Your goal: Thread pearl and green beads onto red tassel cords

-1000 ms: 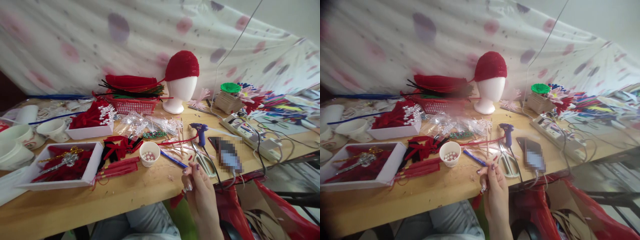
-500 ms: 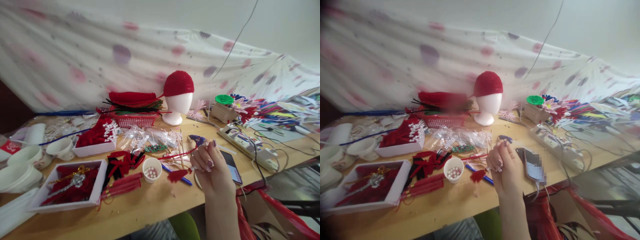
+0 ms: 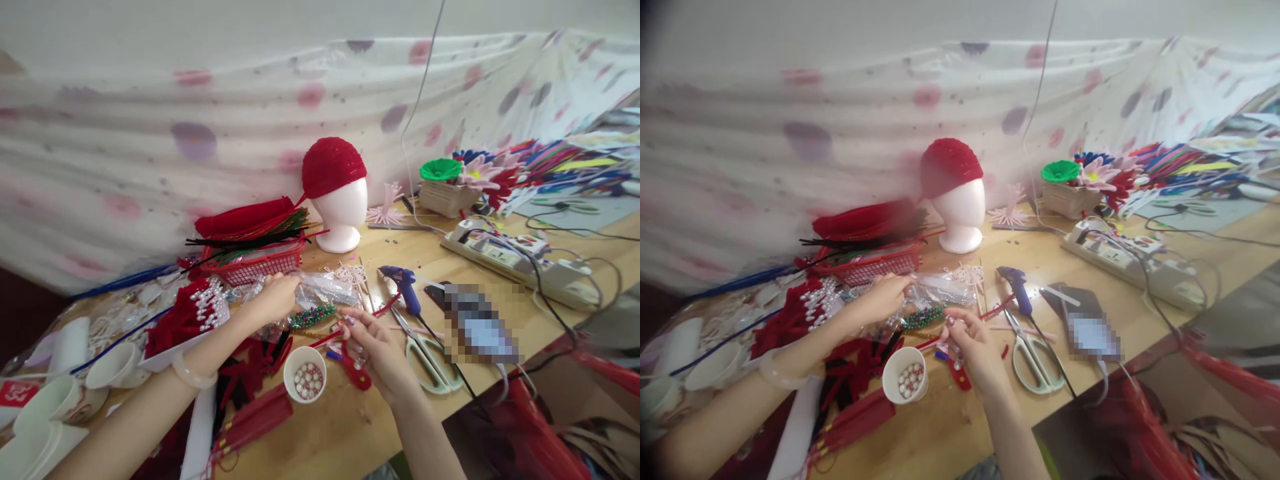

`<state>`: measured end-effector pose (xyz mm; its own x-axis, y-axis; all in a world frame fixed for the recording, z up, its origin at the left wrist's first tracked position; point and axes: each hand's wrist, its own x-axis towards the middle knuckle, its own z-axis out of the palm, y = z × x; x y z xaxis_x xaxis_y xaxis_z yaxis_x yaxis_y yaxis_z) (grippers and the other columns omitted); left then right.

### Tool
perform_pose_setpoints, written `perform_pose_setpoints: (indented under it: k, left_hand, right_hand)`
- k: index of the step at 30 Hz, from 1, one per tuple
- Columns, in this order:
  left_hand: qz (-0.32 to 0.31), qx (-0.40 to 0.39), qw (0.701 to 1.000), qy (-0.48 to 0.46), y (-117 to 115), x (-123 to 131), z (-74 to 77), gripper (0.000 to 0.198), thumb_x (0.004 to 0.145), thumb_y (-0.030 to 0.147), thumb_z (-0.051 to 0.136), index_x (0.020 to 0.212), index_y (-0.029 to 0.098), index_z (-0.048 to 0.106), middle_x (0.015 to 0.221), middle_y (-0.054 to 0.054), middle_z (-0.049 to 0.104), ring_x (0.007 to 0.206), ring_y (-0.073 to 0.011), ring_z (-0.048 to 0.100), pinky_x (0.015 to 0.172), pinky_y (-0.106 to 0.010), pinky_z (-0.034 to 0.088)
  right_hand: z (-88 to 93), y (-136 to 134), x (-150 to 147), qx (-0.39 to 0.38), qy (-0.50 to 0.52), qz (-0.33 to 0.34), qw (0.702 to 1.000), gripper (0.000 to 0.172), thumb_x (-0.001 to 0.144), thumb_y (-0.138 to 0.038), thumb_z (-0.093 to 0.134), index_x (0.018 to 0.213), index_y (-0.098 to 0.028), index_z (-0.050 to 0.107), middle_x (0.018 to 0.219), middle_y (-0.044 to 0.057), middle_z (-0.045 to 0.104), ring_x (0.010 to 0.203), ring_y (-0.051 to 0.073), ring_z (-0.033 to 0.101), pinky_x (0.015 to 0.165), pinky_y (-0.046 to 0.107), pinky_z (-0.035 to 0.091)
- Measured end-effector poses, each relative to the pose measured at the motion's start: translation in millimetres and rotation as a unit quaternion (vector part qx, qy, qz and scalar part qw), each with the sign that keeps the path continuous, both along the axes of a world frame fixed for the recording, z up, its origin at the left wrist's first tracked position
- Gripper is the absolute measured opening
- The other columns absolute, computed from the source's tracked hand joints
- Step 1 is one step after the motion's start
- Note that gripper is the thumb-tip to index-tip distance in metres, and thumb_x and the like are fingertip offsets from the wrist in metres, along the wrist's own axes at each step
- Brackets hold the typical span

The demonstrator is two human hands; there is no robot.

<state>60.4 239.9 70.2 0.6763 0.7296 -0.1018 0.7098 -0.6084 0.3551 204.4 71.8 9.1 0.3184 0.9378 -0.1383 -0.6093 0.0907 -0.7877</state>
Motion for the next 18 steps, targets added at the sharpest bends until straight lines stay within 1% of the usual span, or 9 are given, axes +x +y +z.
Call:
perform_pose_setpoints:
  k: [2,5,8,11,14,18]
  left_hand:
    - [-0.005,-0.035,0.999,0.014,6,1,2.2,0.029,0.099,0.035,0.067,0.122,0.018,0.068,0.127,-0.01,0.07,0.11,-0.0263,0.069,0.095,-0.05,0.058]
    - [-0.01,-0.097,0.995,0.014,13,2,9.1,0.029,0.1,0.034,0.066,0.123,0.017,0.066,0.121,-0.009,0.071,0.101,-0.0239,0.071,0.088,-0.046,0.061]
    - [-0.016,-0.162,0.986,0.035,20,5,13.8,0.032,0.1,0.032,0.066,0.128,0.017,0.063,0.12,-0.009,0.071,0.092,-0.0213,0.073,0.08,-0.041,0.063]
    - [-0.035,-0.201,0.974,0.096,27,10,13.5,0.03,0.099,0.032,0.067,0.125,0.017,0.065,0.116,-0.008,0.072,0.09,-0.0207,0.073,0.077,-0.039,0.063]
    - [-0.078,-0.202,0.962,0.163,29,21,8.9,0.028,0.098,0.034,0.069,0.12,0.016,0.068,0.116,-0.008,0.072,0.095,-0.0224,0.072,0.08,-0.041,0.063]
    - [-0.12,-0.145,0.96,0.208,23,35,0.5,0.027,0.098,0.034,0.069,0.121,0.02,0.068,0.126,-0.009,0.07,0.106,-0.025,0.07,0.088,-0.044,0.061]
  right_hand:
    - [-15.2,10,-4,-0.017,-0.005,0.029,0.999,0.054,0.065,-0.043,0.095,0.105,-0.015,0.072,0.068,0.003,0.065,0.049,0.009,0.042,0.046,0.017,0.028]
    - [-30.6,23,-6,-0.035,-0.016,0.057,0.998,0.058,0.059,-0.043,0.094,0.103,-0.016,0.069,0.068,0.003,0.068,0.046,0.009,0.041,0.046,0.018,0.028]
    - [-32.4,26,-5,-0.051,-0.035,0.073,0.995,0.058,0.06,-0.047,0.092,0.102,-0.017,0.065,0.071,0.005,0.071,0.045,0.009,0.042,0.045,0.018,0.027]
    - [-26.4,26,-4,-0.062,-0.055,0.09,0.993,0.057,0.061,-0.047,0.092,0.102,-0.017,0.065,0.071,0.004,0.072,0.045,0.01,0.044,0.045,0.018,0.029]
    - [-22.2,26,-5,-0.068,-0.071,0.099,0.99,0.055,0.061,-0.046,0.091,0.1,-0.018,0.065,0.07,0.003,0.072,0.044,0.009,0.042,0.044,0.018,0.029]
    - [-22.4,28,-6,-0.08,-0.09,0.1,0.988,0.053,0.06,-0.047,0.089,0.096,-0.018,0.063,0.071,0.003,0.073,0.043,0.009,0.041,0.043,0.018,0.03]
